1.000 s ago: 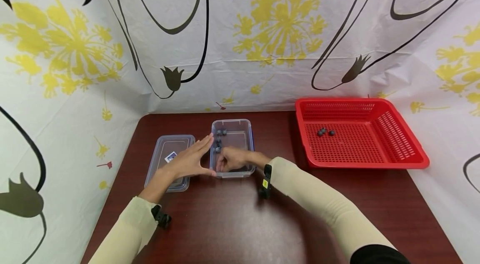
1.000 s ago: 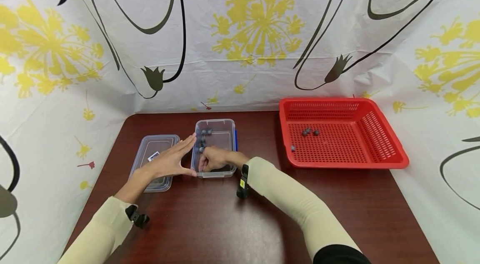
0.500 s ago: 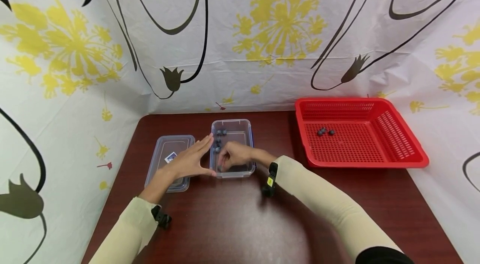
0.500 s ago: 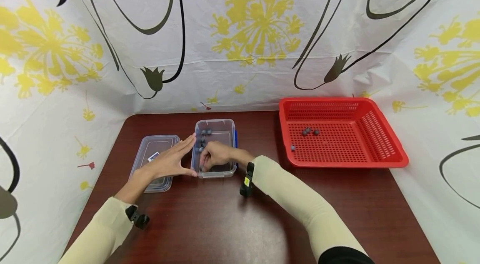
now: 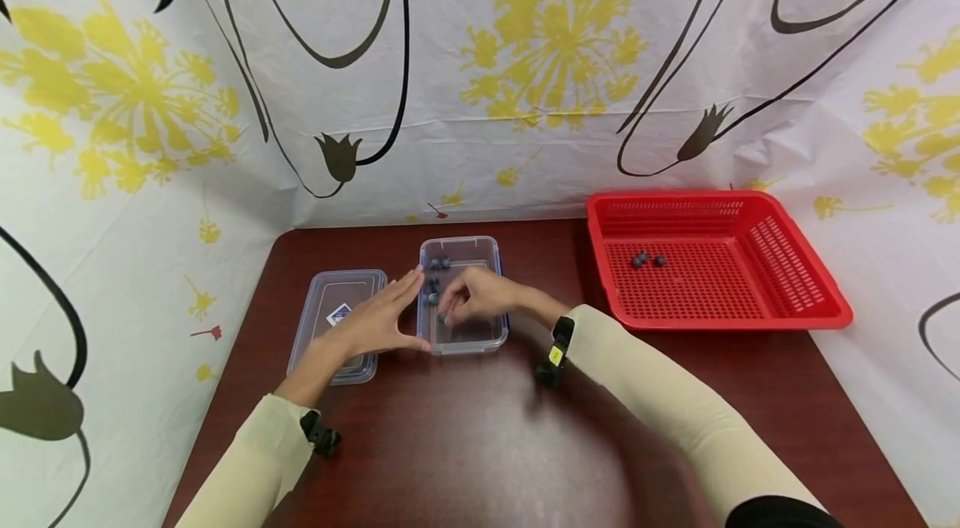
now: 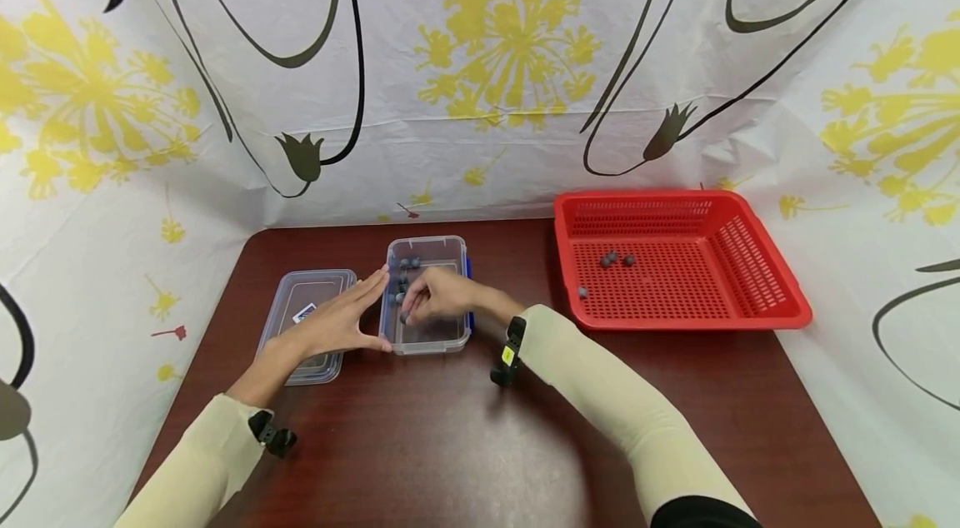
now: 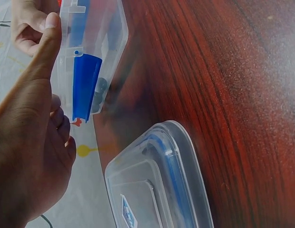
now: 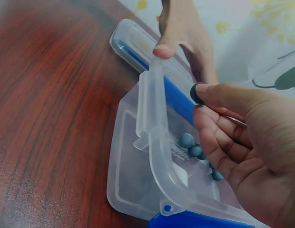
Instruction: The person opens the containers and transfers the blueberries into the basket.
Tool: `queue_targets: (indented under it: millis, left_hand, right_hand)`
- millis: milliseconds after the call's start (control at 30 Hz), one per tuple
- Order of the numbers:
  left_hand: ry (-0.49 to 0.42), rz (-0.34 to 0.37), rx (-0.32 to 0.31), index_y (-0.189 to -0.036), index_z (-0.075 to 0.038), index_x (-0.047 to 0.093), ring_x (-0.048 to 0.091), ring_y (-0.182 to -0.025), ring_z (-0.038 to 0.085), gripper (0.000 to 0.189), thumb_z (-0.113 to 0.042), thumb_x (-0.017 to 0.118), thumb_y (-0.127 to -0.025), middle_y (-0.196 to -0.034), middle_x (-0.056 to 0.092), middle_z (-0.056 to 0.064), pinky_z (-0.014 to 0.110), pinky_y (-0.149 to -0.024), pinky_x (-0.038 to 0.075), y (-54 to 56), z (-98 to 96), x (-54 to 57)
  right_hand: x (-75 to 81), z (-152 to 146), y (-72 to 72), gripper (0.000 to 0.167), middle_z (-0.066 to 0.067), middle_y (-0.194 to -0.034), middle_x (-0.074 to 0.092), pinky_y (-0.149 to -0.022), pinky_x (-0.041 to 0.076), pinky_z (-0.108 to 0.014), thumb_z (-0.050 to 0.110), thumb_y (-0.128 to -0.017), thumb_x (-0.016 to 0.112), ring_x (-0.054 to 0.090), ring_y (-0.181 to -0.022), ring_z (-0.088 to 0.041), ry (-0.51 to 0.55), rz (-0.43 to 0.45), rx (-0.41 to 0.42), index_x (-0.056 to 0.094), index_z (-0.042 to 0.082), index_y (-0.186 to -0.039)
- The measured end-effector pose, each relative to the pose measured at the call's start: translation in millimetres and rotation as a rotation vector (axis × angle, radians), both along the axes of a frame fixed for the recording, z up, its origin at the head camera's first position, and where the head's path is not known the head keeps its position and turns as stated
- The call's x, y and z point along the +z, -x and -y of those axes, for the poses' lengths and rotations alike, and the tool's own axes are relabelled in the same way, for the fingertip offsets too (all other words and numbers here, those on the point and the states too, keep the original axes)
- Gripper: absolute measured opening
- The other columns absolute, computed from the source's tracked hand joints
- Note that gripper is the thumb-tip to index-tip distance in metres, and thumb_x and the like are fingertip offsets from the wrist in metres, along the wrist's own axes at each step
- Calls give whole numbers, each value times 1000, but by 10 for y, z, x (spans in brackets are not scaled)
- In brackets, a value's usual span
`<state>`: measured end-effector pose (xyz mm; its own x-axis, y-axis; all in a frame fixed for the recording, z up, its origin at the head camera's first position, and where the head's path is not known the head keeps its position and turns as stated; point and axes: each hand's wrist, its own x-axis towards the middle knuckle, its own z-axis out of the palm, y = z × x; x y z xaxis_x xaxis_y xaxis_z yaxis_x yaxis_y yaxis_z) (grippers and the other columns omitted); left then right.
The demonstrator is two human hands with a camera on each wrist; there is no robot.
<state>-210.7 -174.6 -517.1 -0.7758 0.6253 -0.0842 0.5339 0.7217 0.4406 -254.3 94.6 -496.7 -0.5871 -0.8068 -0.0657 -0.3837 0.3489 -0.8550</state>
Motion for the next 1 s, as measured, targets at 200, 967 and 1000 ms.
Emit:
queue_targets:
  millis: [200,967,1000]
  left_hand:
    - [7,-13,-6,-169,-4,15,13,-163,28,128,-68,82,-81,-179,6,10,51,-132,17,11,2,1]
    - [-2,-20,-8,-169,-4,15,14,-164,28,129,-70,81,-81,-179,5,9,51,-131,17,-26,6,15]
    - [-1,-21,-8,-169,-4,15,14,-164,28,129,-69,82,-81,-179,5,9,50,-131,17,-25,6,11]
  right_hand:
    - [88,-124,-6,13,-2,-94,81,-80,63,-30,8,-92,81,76,-87,-15,72,75,-47,82,4,-105]
    - [575,-731,-20,14,0,-93,81,-81,61,-28,16,-89,87,75,-90,-20,40,-2,-249,83,12,-102]
    - [599,-781,-16,14,0,-93,81,-81,61,-29,16,-89,87,75,-90,-21,39,-1,-259,83,12,-102]
